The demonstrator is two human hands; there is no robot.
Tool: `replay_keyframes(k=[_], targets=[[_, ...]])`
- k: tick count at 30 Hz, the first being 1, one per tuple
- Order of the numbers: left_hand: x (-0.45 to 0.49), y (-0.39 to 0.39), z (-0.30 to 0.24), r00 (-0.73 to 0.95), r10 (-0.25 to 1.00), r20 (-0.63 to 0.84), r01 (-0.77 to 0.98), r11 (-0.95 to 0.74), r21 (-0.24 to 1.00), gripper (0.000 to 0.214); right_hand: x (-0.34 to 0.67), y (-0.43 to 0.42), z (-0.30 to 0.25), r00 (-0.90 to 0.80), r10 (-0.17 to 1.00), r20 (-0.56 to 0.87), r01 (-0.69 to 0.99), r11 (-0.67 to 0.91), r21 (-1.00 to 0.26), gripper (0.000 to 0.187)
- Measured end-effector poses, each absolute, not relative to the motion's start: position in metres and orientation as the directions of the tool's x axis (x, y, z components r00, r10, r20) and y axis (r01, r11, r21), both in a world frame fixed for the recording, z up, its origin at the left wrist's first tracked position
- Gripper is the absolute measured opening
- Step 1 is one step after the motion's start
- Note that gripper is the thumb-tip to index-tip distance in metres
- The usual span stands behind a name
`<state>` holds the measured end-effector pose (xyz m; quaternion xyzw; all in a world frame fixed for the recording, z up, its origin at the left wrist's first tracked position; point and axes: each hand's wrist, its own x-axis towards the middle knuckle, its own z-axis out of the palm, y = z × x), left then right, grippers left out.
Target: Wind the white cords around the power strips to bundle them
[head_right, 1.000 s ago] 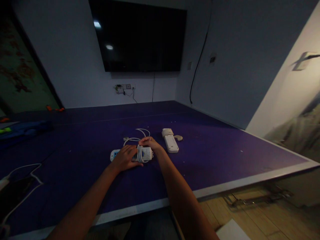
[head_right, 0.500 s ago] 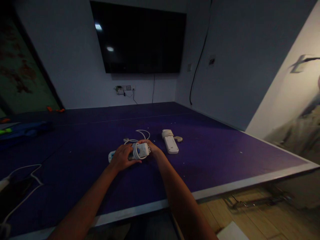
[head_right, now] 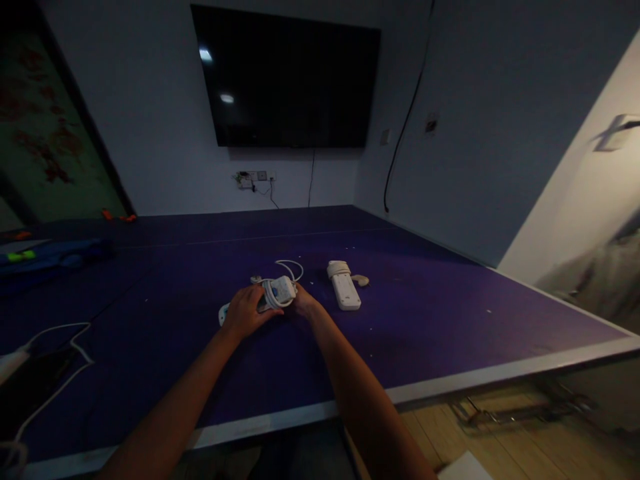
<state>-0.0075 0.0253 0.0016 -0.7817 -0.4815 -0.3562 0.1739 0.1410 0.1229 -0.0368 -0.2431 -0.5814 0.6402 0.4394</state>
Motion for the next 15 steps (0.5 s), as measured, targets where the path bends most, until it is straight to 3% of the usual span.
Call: replay_keyframes(k=[5, 10, 15], targets=[[-0.013, 0.030, 0.003, 0.160, 0.670, 0.725, 0.912, -0.381, 0.151, 0.045, 0.135, 0.112, -0.026, -0.530, 0.826, 0.192, -0.324, 0.013, -0.946, 0.031], [-0.018, 0.033, 0.003, 0.022, 0.687, 0.727, 0.915, -0.306, 0.261, 0.043, 0.135, 0.099, -0.015, -0.690, 0.692, 0.213, -0.350, -0.061, -0.935, 0.049], [-0.021, 0.035, 0.002, 0.029, 0.664, 0.747, 0.927, -0.298, 0.229, 0.036, 0.131, 0.098, -0.013, -0.669, 0.706, 0.232, -0.416, -0.097, -0.904, 0.051]])
